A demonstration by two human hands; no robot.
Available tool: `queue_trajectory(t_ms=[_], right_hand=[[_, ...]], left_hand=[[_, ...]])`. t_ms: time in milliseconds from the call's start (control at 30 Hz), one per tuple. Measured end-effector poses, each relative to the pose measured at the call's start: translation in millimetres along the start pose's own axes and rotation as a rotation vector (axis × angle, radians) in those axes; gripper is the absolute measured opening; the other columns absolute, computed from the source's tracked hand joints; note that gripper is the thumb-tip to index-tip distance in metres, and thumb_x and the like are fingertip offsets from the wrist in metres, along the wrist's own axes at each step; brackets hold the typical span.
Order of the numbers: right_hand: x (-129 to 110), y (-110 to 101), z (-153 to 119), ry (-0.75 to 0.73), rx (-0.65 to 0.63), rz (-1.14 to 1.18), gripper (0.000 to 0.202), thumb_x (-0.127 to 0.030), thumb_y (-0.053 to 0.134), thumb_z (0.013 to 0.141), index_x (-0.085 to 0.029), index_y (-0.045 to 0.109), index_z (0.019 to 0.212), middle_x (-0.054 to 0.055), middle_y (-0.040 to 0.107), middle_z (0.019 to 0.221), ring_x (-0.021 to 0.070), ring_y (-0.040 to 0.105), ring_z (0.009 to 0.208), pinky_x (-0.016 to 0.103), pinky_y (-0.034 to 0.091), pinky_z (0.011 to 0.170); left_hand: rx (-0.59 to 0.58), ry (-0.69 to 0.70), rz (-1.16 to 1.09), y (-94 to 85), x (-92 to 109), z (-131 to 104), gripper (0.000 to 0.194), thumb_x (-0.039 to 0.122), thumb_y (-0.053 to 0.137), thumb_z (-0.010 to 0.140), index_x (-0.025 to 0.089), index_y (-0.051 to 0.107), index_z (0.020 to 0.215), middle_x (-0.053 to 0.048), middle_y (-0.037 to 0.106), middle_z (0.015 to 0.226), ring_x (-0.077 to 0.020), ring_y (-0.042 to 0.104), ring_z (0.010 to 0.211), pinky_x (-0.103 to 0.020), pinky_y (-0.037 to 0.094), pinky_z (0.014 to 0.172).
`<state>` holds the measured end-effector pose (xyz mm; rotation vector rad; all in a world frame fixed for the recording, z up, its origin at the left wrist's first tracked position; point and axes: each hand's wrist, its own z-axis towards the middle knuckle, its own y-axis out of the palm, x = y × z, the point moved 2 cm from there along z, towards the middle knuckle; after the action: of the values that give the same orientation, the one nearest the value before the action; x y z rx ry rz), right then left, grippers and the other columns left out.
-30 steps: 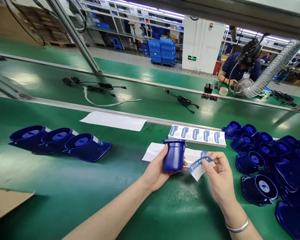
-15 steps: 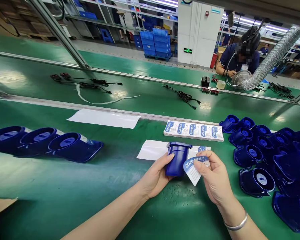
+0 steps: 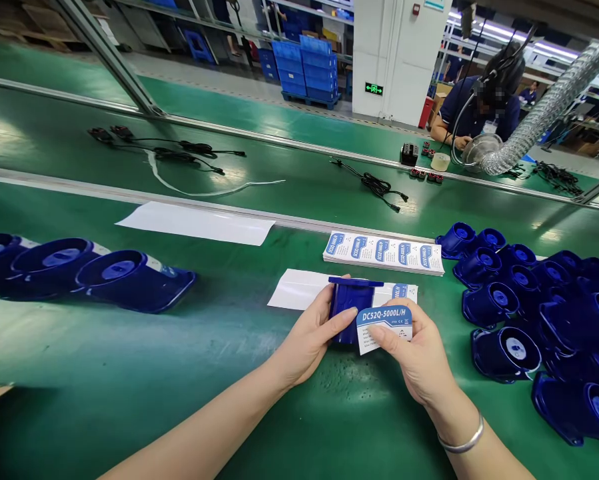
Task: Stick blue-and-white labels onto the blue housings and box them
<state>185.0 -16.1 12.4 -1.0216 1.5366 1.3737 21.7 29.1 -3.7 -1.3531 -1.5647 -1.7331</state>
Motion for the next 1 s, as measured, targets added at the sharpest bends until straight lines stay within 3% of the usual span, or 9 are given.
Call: queue_trajectory(t_ms=[133, 533, 1000], right_hand=[[-2.5, 2.8, 0.4, -0.016, -0.072, 0.027, 0.024, -0.025, 0.086, 0.078, -0.022, 0.062, 0.080, -0.001, 0.064, 0.089, 0.0132, 0.056, 0.076, 0.024, 0.047, 0.070], [2.8, -1.2, -2.3, 0.131, 0.013, -0.005, 0.034, -0.028, 0.092, 0.071, -0.022, 0.064, 0.090, -0.002, 0.065, 0.085, 0.0133, 0.053, 0.074, 0.024, 0.046, 0.072], [1.1, 2.9, 2.3, 0.270, 0.047, 0.068, 0.038, -0.030, 0.096, 0.063, -0.018, 0.067, 0.085, -0.002, 0.064, 0.080, 0.0112, 0.055, 0.071, 0.021, 0.046, 0.066]], left_hand=[[-0.004, 0.006, 0.084, -1.0, -0.9, -1.0, 0.063, 0.039, 0.076, 0.084, 0.023, 0.049, 0.139, -0.008, 0.061, 0.138, -0.0301, 0.051, 0.133, -0.043, 0.038, 0.113], [-0.084, -0.042, 0.075, -1.9, -0.7, -2.4, 0.064, 0.031, 0.069, 0.087, 0.023, 0.043, 0.145, -0.009, 0.048, 0.153, -0.0319, 0.041, 0.142, -0.046, 0.033, 0.117], [-0.139, -0.133, 0.110, -5.4, -2.1, -2.3, 0.065, 0.029, 0.065, 0.086, 0.025, 0.044, 0.147, -0.008, 0.056, 0.144, -0.0338, 0.044, 0.138, -0.047, 0.034, 0.116]])
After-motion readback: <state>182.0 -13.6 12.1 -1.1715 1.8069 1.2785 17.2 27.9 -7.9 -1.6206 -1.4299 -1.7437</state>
